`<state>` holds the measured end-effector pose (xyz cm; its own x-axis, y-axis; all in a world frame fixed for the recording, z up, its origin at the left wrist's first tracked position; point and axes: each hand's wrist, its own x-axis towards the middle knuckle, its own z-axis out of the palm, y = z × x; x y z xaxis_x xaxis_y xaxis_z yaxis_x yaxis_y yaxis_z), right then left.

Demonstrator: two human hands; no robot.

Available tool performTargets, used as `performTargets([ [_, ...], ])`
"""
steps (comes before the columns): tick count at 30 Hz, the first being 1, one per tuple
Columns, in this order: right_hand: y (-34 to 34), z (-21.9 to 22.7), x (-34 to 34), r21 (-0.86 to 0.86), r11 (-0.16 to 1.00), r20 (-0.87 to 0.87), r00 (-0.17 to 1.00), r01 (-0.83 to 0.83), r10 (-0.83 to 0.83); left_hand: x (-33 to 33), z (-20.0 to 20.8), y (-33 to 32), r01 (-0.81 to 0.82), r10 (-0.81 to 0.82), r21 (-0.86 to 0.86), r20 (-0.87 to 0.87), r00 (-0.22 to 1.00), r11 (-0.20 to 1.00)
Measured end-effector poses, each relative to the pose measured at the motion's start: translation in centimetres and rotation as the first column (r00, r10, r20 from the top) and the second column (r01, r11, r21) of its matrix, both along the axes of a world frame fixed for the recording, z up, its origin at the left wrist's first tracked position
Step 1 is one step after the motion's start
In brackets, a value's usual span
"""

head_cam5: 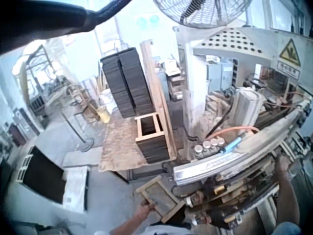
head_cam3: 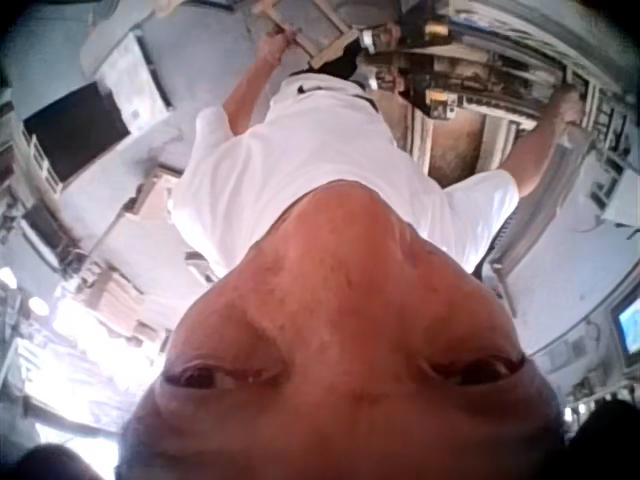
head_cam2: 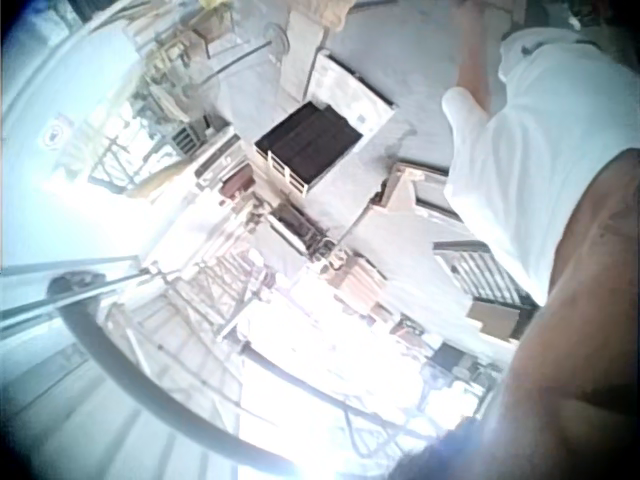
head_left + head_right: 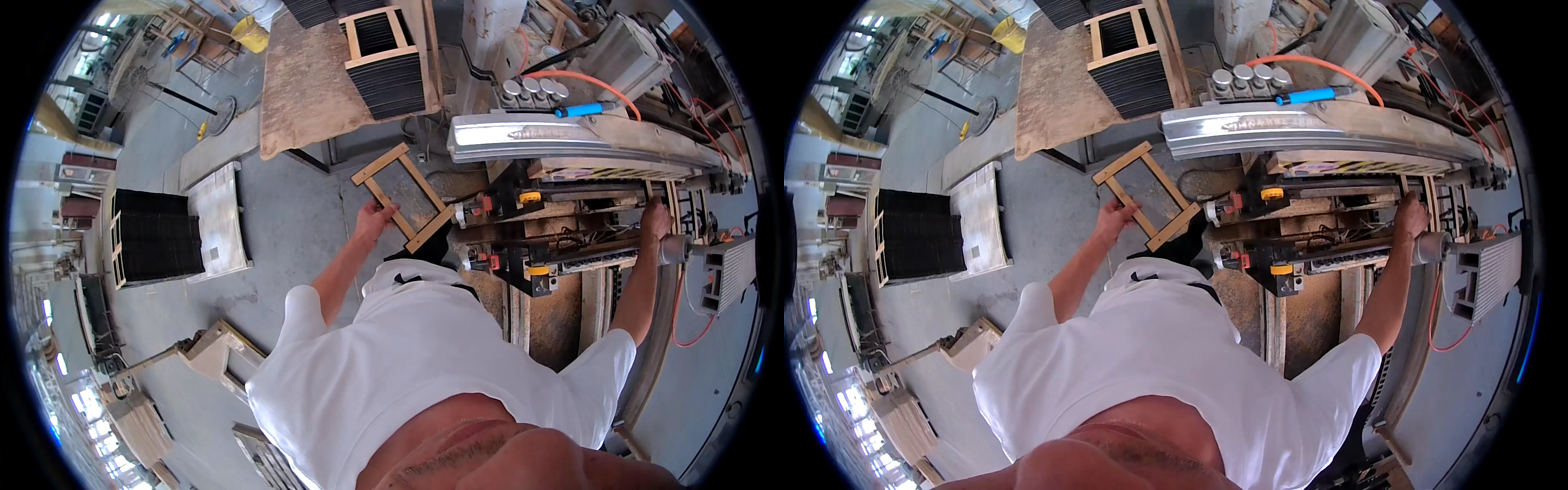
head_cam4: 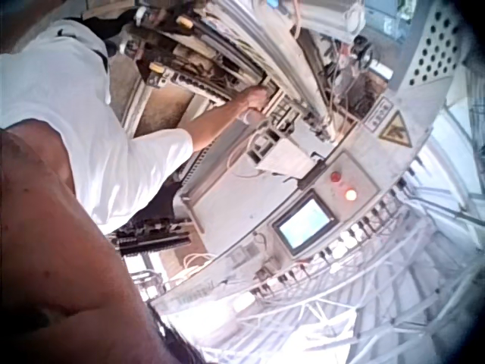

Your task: The person repeatedly picks up small wooden frames from a stack, places them on a machine, and then moves them to a different stack. This process is repeated continuously throughout the video.

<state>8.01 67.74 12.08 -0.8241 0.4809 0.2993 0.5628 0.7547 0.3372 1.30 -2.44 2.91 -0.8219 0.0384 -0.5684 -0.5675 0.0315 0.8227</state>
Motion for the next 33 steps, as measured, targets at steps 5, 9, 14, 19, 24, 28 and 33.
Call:
performTargets([
  [5,-1.0,0.3,0.7,-0.028,0.995,-0.024,0.995,0.098,-0.098,-3.2,4.0,-3.2,0.086,-0.069,0.151,-0.118,0.991,0.985],
  [9,-1.6,1.5,0.3,-0.105,0.969,-0.002,0.974,0.223,-0.225,-7.8,7.3,-7.2,0.145,-0.077,0.274,-0.246,0.966,0.951],
  [14,-6.1,4.8,-0.2,-0.256,0.943,-0.135,0.958,0.213,-0.253,-17.4,11.9,-11.1,0.123,-0.023,0.276,-0.34,0.94,0.953],
  [19,-19.5,10.0,0.0,-0.457,0.844,-0.757,0.621,-0.283,-0.202,-32.3,12.5,-13.0,0.156,-0.033,0.306,-0.372,0.928,0.939],
  [24,-32.6,9.1,2.2,-0.564,0.769,-0.765,0.54,-0.3,-0.351,-43.1,12.4,-9.5,0.244,-0.127,0.3,-0.362,0.923,0.922],
  [28,-38.7,5.1,4.1,-0.686,0.681,-0.683,0.547,-0.255,-0.484,-47.1,10.9,-6.0,0.268,-0.25,0.015,-0.32,0.914,0.963],
  [33,-44.5,1.9,6.4,-0.792,0.604,-0.542,0.557,-0.09,-0.629,-46.8,11.4,-3.4,0.185,-0.347,-0.419,-0.352,0.869,0.889],
])
